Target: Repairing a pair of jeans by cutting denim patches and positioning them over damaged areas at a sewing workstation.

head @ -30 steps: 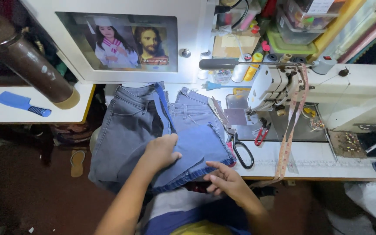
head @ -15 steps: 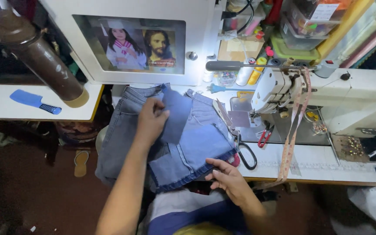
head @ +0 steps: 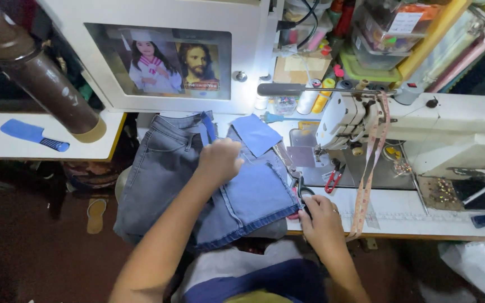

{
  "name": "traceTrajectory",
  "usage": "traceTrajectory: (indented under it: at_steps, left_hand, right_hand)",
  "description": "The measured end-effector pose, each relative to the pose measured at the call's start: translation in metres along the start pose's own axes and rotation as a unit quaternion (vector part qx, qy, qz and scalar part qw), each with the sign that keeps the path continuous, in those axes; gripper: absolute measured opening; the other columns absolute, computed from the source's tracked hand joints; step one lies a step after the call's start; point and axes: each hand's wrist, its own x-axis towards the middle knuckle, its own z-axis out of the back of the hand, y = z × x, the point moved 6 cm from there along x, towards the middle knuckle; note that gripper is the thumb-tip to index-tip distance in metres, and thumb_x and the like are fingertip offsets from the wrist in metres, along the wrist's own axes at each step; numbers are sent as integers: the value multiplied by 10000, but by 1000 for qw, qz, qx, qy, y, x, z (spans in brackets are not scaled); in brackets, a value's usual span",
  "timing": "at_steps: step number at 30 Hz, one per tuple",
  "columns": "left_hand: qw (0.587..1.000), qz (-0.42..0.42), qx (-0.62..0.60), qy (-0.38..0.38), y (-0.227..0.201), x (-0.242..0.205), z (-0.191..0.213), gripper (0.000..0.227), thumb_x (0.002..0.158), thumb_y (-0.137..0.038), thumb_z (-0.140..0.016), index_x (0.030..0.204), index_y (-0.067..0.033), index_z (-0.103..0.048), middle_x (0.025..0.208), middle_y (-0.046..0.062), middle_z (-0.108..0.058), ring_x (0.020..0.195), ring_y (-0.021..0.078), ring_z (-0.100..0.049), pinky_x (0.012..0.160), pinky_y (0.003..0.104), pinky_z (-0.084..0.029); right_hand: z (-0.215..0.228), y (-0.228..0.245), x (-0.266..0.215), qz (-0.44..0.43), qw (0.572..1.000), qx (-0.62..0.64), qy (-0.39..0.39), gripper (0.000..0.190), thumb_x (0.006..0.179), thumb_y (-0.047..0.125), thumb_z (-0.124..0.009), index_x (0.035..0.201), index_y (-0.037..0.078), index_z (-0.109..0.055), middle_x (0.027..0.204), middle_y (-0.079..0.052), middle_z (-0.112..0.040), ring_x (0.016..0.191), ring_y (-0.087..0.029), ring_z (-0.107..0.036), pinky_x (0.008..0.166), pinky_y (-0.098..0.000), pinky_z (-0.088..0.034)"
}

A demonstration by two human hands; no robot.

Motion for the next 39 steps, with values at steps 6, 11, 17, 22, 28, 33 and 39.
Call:
traceTrajectory:
  at_steps: [6,11,17,22,28,33,39]
  left_hand:
    - [965,247,-85,10,45,-81,-5,404,878,-479,-621,1090,-135,-622,1121,163,-673,1069,388,-683,856,560,-559]
    - [965,248,-82,-1,33,-93,-20,324,847,-375,-697,1049,-123,-670,1164,142,-669,1078,386,-674,855,551,-537]
    - [858,202,-458,-118,38,-97,-15,151,752,-109,-695,730,-77,-548,674,67,-515,691,258,-577,619,345,-433]
    - [776,158,-589,-160,47,-110,34,182,656,58,-736,779,-21,-627,567,-5,-479,563,106,-487,540,229,-351]
    - [815,-4,-572,-90,30,-121,157,505,712,153,-536,1169,-42,-630,1022,100,-755,982,181,-657,940,365,-515]
    - [963,-61,-257,55,-32,-118,217,582,773,102,-460,1293,-86,-642,1143,259,-748,1147,565,-612,975,624,-488]
    - [999,4,40,-22,53,-19,33,584,787,-2,-572,1300,-269,-652,1157,7,-746,1137,307,-667,963,516,-505]
  right_hand:
    - [-11,-4,27,-60,978,-137,149,513,908,521,-621,1325,222,-624,1163,-41,-694,1127,-292,-685,974,-460,-534]
    - [3,12,45,-58,972,-113,199,410,871,408,-695,1162,121,-658,1057,-104,-684,1021,-348,-719,892,-465,-577]
    - [12,6,47,-74,957,-112,258,306,863,341,-657,1055,109,-607,1018,-130,-701,1032,-372,-732,879,-480,-578]
    - [30,21,47,-92,953,-99,270,280,865,308,-650,1033,84,-626,1005,-164,-734,1043,-388,-732,889,-493,-569]
    - [26,16,49,-93,949,-140,265,326,880,413,-679,1033,132,-619,981,-119,-726,1028,-338,-743,884,-441,-578]
    - [27,15,51,-109,954,-108,257,287,873,327,-691,1021,86,-645,984,-155,-749,1051,-369,-738,894,-466,-572]
    - [22,3,54,-135,953,-86,257,307,801,343,-679,969,86,-660,985,-195,-742,1083,-403,-711,917,-488,-556]
